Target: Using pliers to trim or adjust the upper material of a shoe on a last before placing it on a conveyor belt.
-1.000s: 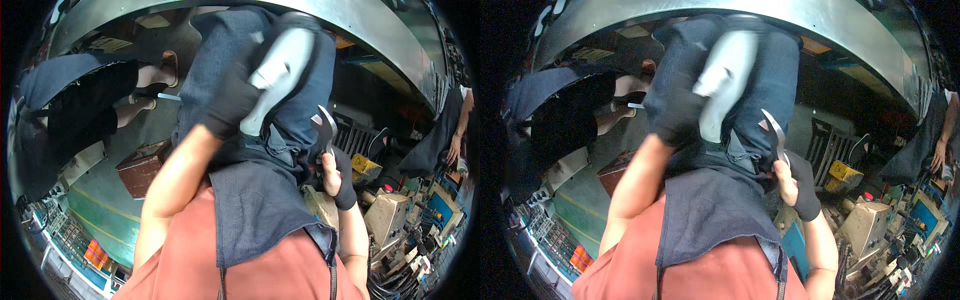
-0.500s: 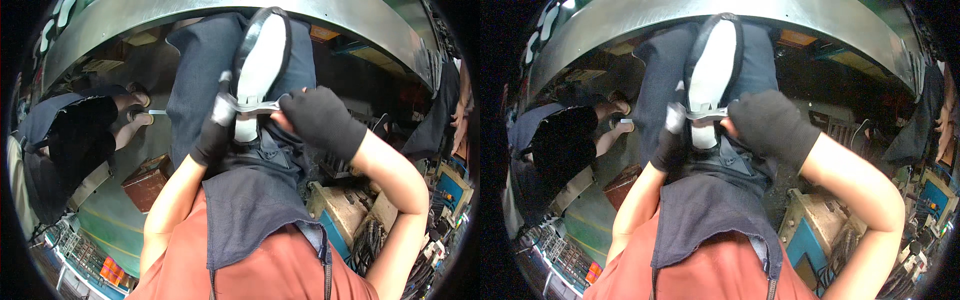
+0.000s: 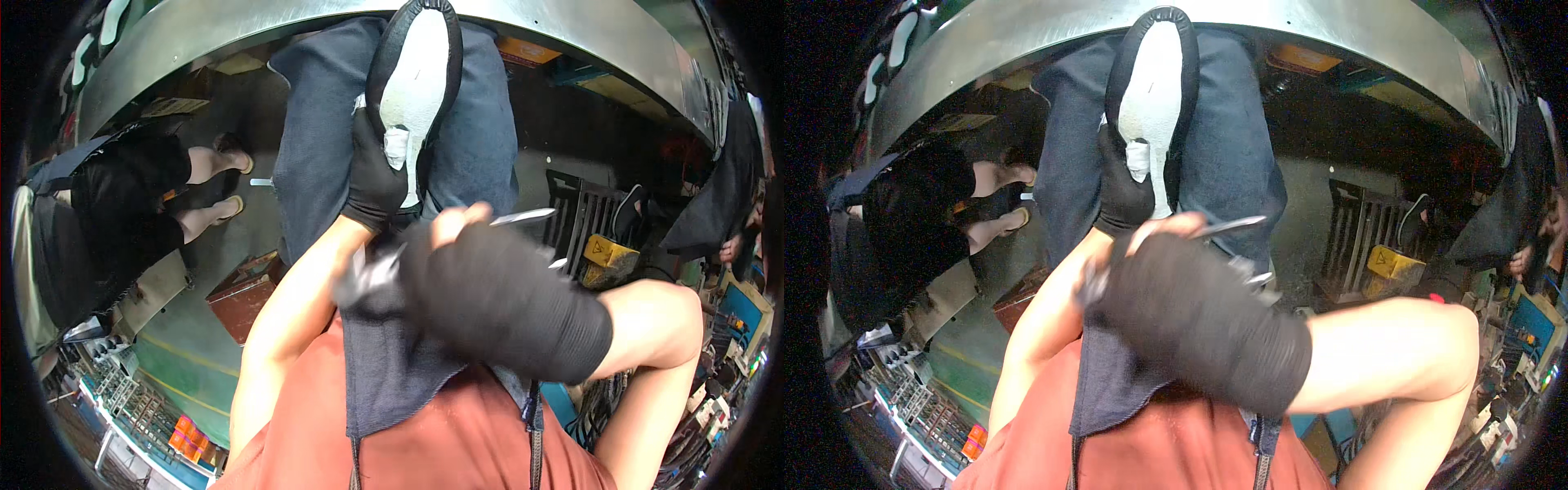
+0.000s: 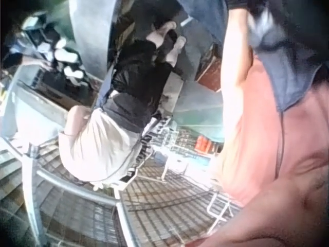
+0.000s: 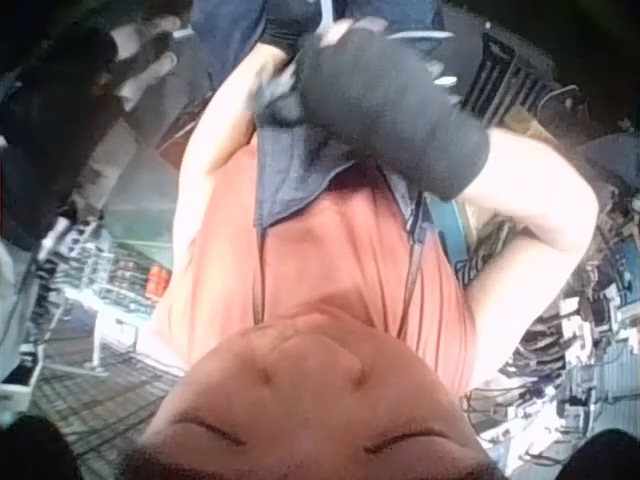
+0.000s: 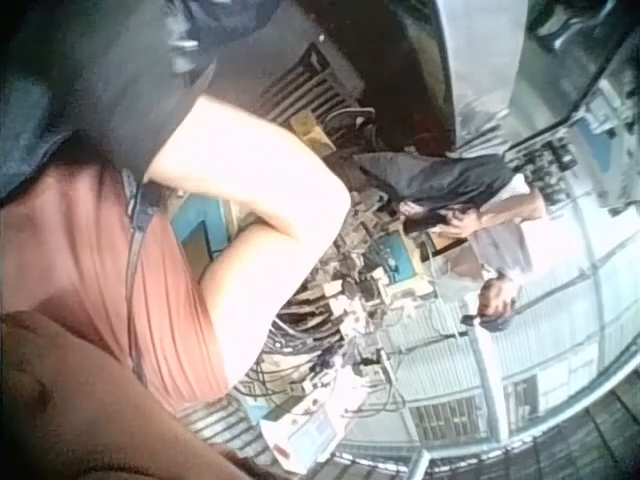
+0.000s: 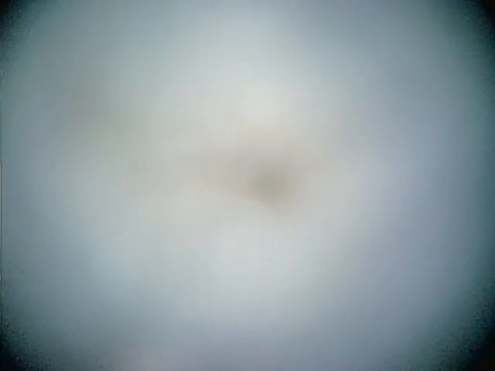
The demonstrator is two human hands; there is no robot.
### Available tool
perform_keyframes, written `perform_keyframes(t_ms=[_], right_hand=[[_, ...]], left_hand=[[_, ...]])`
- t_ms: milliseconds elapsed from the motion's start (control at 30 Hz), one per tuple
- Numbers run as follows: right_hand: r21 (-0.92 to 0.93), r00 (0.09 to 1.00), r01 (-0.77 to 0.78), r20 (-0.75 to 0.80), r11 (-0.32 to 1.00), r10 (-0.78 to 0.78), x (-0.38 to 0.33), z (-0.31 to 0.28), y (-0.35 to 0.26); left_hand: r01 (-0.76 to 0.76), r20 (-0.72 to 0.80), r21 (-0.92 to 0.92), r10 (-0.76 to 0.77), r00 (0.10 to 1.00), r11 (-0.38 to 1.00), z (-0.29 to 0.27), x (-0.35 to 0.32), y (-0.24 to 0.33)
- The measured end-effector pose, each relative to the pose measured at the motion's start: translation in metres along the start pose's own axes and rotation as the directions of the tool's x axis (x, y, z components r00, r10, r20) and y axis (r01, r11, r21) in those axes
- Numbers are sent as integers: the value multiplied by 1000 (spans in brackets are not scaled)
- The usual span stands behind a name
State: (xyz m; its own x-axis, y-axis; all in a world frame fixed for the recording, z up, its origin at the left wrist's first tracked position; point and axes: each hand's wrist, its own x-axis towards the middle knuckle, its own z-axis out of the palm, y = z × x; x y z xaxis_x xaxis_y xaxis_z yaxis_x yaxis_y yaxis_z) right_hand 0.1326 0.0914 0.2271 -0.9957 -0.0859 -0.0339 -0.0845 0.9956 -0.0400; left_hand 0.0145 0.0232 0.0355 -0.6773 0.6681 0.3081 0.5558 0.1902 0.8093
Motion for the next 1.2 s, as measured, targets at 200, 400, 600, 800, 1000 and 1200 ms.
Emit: perform_keyframes(t_ms=[200, 400, 600, 800, 1000, 1200], right_hand=[[526, 961, -193, 271, 828, 52, -3, 70, 69], [795, 835, -548, 500, 260, 230, -40, 67, 102], [641, 679, -678, 734, -361, 28, -8, 47, 108], [250, 994, -66, -73, 966, 87, -33, 41, 122], [331, 951, -120, 309, 936, 13, -3, -5, 92], [545, 996, -68, 83, 835, 27, -1, 56, 103]], left_hand=[[-573, 334, 451, 466, 819, 684, -44, 17, -15], [450, 384, -355, -311, 869, 819, -37, 36, 3], [731, 570, -660, -517, 639, 176, -18, 31, 1], [467, 134, -250, -447, 884, 848, -6, 1, -21], [292, 419, -321, -141, 897, 901, -27, 4, -45], [124, 744, 313, -324, 585, 942, -47, 40, 35]])
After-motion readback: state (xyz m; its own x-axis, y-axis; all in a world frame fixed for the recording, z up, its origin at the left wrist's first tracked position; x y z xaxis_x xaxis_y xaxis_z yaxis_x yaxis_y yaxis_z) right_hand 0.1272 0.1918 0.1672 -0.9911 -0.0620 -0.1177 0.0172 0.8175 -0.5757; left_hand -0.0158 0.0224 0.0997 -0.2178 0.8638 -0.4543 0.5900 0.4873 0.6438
